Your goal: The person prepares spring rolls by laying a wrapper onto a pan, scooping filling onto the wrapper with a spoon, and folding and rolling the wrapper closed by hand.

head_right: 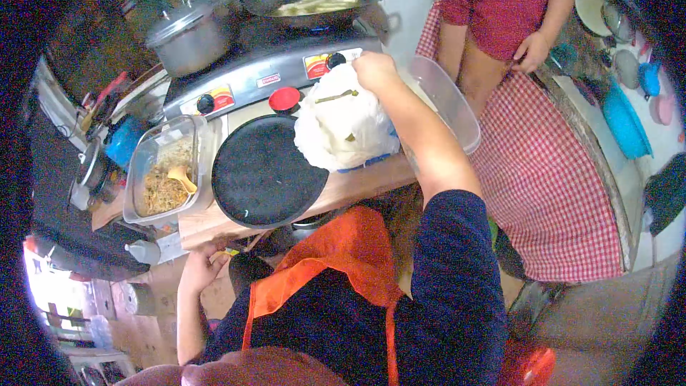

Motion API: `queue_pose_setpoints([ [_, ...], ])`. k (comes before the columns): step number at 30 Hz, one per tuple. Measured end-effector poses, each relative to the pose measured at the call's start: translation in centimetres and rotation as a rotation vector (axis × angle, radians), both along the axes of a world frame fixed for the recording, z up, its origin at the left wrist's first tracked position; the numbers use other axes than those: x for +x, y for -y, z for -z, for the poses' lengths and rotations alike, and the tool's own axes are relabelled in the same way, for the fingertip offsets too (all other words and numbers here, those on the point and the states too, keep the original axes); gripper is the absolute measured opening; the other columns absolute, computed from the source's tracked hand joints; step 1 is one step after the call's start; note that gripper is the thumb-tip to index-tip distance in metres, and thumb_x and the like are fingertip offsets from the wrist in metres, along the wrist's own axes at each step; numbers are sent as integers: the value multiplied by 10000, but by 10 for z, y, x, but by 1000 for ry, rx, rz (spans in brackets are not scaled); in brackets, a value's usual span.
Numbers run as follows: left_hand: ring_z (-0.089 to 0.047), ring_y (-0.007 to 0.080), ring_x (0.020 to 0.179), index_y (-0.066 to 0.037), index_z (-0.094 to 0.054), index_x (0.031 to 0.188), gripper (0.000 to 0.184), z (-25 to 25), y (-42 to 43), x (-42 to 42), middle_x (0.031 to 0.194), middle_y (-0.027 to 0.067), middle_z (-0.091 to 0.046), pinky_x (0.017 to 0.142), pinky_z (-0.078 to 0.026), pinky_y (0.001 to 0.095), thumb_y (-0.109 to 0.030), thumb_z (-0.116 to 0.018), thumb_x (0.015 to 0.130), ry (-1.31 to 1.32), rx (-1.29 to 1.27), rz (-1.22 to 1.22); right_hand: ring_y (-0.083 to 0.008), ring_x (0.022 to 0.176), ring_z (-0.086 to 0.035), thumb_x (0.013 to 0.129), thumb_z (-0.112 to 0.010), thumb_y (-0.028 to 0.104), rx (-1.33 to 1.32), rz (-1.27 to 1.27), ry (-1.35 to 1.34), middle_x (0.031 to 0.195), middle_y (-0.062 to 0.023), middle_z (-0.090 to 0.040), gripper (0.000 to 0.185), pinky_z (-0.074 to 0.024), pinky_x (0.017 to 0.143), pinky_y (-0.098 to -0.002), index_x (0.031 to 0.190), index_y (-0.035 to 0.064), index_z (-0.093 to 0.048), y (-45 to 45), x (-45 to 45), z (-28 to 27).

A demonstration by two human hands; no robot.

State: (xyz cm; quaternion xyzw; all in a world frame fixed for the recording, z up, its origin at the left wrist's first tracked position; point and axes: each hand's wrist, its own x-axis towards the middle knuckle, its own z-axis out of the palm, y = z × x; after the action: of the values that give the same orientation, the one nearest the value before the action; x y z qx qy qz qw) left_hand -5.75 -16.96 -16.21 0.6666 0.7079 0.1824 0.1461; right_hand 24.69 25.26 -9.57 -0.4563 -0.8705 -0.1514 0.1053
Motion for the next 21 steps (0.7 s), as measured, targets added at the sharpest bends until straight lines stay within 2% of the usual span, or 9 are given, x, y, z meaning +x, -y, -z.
queue_pose_setpoints([
  [2,-582,319,828,-18,-607,937,244,-22,-17,13,892,172,-609,728,-466,373,-155,-610,734,68,-62,-6,-282,838,-574,689,-570,169,-15,10,-18,850,-113,-590,137,-469,721,-393,782,87,-629,11,1,-8],
  [4,-582,319,828,-13,-607,915,237,-28,-34,19,879,169,-609,725,-465,373,-166,-613,733,104,94,244,-297,803,-582,686,-586,190,-16,29,-28,823,-121,-598,146,-468,710,-400,779,83,-620,20,5,-17],
  [6,-581,321,819,-11,-606,894,224,-42,-49,35,861,161,-608,720,-464,376,-162,-617,728,132,186,277,-305,760,-601,668,-571,165,-67,-4,-274,756,-157,-612,130,-475,686,-404,742,72,-624,21,5,-15],
  [8,-578,327,805,-5,-604,891,221,-59,-67,45,850,161,-607,721,-461,382,-157,-616,731,100,175,452,-315,723,-592,666,-605,185,-236,69,-562,749,-157,-609,141,-465,671,-400,716,55,-581,14,6,-12],
  [13,-571,307,858,-9,-599,937,235,-84,-107,69,894,144,-602,760,-446,372,-143,-610,744,203,255,650,-280,697,-586,689,-641,219,-274,95,-836,727,-150,-600,207,-453,646,-366,757,49,-544,-6,14,-4],
  [15,-572,288,855,-7,-596,946,237,-81,-125,74,904,138,-599,761,-447,359,-135,-611,747,268,268,661,-259,680,-583,716,-645,240,-148,17,-1124,726,-137,-600,230,-453,645,-352,773,43,-541,-25,17,3],
  [17,-568,206,853,-9,-589,976,236,-83,-138,79,913,106,-588,765,-447,310,-105,-607,761,419,201,614,-254,676,-582,731,-636,238,-103,13,-1164,720,-132,-599,223,-453,639,-345,772,41,-541,-13,19,-18],
  [18,-540,159,907,-20,-554,1058,298,-80,-146,79,968,72,-568,798,-432,281,-79,-600,770,475,104,558,-249,671,-581,747,-628,236,-60,13,-1201,713,-126,-597,217,-453,633,-338,771,39,-542,-2,20,-31],
  [21,-483,148,1017,-40,-425,1214,460,-68,-168,82,1111,49,-507,873,-396,283,-58,-582,782,880,65,467,-227,698,-593,774,-604,222,-114,-186,-1105,739,-123,-608,198,-463,652,-321,825,34,-570,23,21,-67],
])
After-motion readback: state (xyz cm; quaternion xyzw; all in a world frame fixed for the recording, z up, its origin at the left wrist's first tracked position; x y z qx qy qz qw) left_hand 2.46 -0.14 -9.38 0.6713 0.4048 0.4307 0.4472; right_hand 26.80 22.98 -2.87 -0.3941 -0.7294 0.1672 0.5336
